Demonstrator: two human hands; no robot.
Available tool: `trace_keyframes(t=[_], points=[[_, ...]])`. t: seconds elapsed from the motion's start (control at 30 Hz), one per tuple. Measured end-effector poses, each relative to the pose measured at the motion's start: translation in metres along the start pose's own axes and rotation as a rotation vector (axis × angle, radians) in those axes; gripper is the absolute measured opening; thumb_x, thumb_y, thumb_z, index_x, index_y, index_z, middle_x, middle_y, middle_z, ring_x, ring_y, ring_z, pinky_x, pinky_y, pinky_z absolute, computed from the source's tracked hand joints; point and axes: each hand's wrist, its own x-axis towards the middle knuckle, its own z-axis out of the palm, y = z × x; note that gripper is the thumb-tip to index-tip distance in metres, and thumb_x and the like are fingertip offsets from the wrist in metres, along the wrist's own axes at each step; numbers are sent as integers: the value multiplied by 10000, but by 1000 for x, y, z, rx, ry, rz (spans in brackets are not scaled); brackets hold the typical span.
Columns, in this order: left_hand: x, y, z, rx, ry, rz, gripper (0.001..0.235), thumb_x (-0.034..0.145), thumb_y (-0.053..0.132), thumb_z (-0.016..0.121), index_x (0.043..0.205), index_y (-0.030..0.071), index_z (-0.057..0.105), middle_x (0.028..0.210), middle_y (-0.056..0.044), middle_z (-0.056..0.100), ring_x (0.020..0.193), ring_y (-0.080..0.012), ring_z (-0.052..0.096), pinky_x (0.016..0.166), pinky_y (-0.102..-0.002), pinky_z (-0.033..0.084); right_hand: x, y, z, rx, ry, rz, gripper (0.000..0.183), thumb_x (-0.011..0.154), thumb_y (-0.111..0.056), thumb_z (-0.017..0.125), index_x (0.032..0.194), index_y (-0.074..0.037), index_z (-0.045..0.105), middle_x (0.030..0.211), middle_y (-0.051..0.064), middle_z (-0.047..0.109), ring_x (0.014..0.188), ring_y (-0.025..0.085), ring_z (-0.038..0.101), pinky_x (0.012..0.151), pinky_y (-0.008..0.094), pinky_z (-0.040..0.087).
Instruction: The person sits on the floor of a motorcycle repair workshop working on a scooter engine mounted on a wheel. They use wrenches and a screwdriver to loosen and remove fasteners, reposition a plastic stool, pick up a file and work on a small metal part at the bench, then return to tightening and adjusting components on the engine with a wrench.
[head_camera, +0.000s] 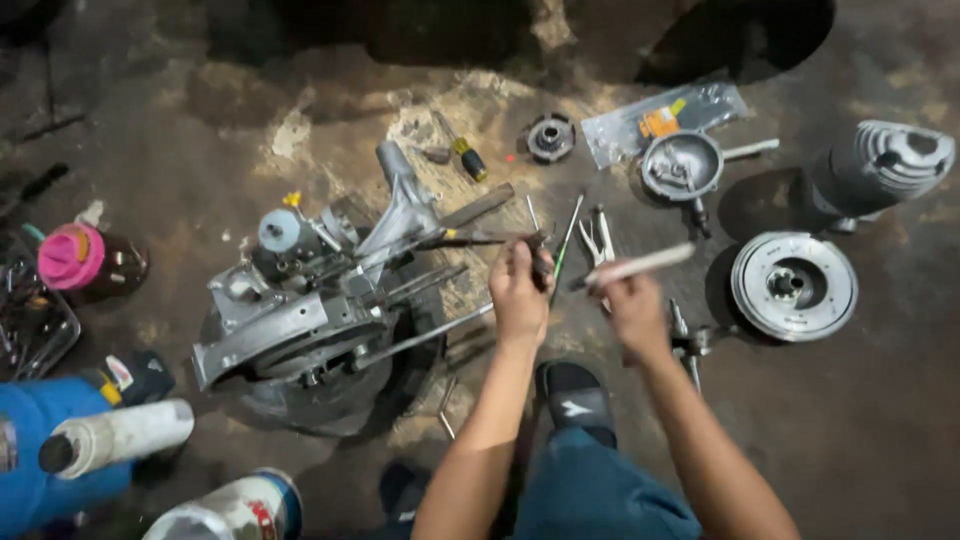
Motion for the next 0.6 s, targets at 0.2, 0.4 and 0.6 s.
trace_keyframes(t=[0.2, 0.4, 0.6], points=[[7, -20, -29, -42, -62, -113, 163, 1075, 266, 582, 984, 131, 591, 748, -114, 671, 518, -121, 607, 421, -137, 429, 70, 121, -93, -842, -76, 336, 372, 894, -291, 709, 943, 77, 742, 832, 295, 720, 881, 498, 712, 713, 581, 543], [15, -47, -52, -54, -48, -210, 137, 1051, 248, 625, 990, 127, 604, 838, -117, 721, 617, -145, 685, 510, -162, 532, 93, 172, -107, -1158, -246, 517, 468, 857, -307, 711, 1024, 128, 762, 938, 355, 736, 972, 533, 713, 796, 613, 571], [13, -59, -53, -31, -74, -213, 138, 1042, 162, 627, 1154, 81, 624, 961, -183, 737, 778, -230, 755, 672, -237, 647, 98, 191, -109, -1209, -258, 599, 526, 858, -405, 704, 1052, 79, 776, 985, 328, 755, 1007, 515, 718, 807, 622, 571]])
